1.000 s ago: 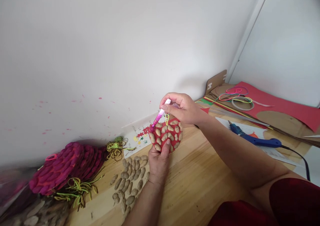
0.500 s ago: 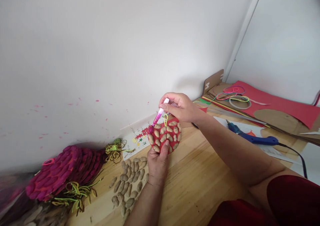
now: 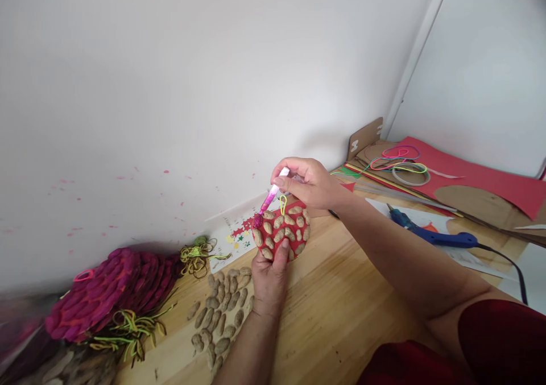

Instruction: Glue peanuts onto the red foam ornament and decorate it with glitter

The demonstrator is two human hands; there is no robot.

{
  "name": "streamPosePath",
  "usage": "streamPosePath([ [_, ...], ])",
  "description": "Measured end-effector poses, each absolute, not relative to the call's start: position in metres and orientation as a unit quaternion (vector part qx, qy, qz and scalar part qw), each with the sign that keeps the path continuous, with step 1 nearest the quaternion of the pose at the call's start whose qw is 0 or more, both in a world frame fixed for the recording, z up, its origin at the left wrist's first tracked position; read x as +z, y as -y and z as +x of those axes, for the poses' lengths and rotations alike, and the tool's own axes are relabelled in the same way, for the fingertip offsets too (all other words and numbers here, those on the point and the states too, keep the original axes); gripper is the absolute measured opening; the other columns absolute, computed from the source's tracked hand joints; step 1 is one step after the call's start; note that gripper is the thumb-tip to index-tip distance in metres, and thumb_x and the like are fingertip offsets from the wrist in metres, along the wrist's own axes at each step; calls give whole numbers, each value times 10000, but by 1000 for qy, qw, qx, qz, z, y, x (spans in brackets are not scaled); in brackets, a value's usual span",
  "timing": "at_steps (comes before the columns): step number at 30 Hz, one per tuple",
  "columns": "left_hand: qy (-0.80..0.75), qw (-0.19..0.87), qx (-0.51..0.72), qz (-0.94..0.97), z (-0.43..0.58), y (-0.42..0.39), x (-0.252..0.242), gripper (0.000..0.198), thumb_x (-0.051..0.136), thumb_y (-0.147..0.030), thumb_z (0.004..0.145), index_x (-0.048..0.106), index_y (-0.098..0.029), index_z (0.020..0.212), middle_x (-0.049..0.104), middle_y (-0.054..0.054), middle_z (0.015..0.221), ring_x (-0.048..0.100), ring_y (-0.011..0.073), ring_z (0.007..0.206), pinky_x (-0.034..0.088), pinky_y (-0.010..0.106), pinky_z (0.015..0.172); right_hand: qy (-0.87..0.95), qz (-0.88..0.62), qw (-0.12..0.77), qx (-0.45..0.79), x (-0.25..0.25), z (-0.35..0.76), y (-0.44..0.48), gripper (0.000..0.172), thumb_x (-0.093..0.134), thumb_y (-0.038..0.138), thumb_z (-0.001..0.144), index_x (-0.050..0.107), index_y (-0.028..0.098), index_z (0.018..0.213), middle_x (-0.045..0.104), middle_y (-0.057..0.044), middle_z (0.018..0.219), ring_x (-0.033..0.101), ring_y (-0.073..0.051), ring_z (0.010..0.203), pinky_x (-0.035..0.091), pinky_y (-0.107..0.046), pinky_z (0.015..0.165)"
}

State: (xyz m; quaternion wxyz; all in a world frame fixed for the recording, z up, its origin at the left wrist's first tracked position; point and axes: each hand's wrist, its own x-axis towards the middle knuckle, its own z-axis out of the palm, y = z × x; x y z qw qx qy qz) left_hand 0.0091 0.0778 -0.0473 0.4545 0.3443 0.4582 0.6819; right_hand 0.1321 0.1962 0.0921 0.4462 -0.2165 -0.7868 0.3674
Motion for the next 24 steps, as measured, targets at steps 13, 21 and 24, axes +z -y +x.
streamPosePath([
  [13,-442,465,689,337,8,-78,-52,275,772,-371,851,778,-199,1066,781,84,1116,710,209,1076,499,369,1043,798,-201,458,336,94,132,-190,149,643,296,924,674,157,881,662,-11,840,561,-114,743,418,-241,660],
  [21,-439,465,697,326,10,-78,-47,261,790,-364,835,787,-192,1031,788,71,1093,718,182,1022,516,329,1009,806,-185,460,323,92,132,-192,120,643,265,924,678,158,883,664,-1,840,553,-106,734,407,-241,659],
  [24,-432,469,703,315,10,-78,-46,272,810,-371,811,788,-188,1011,790,70,1091,723,177,997,526,322,993,807,-186,464,313,93,133,-192,127,639,273,927,679,160,883,666,-3,837,549,-109,727,404,-244,658],
])
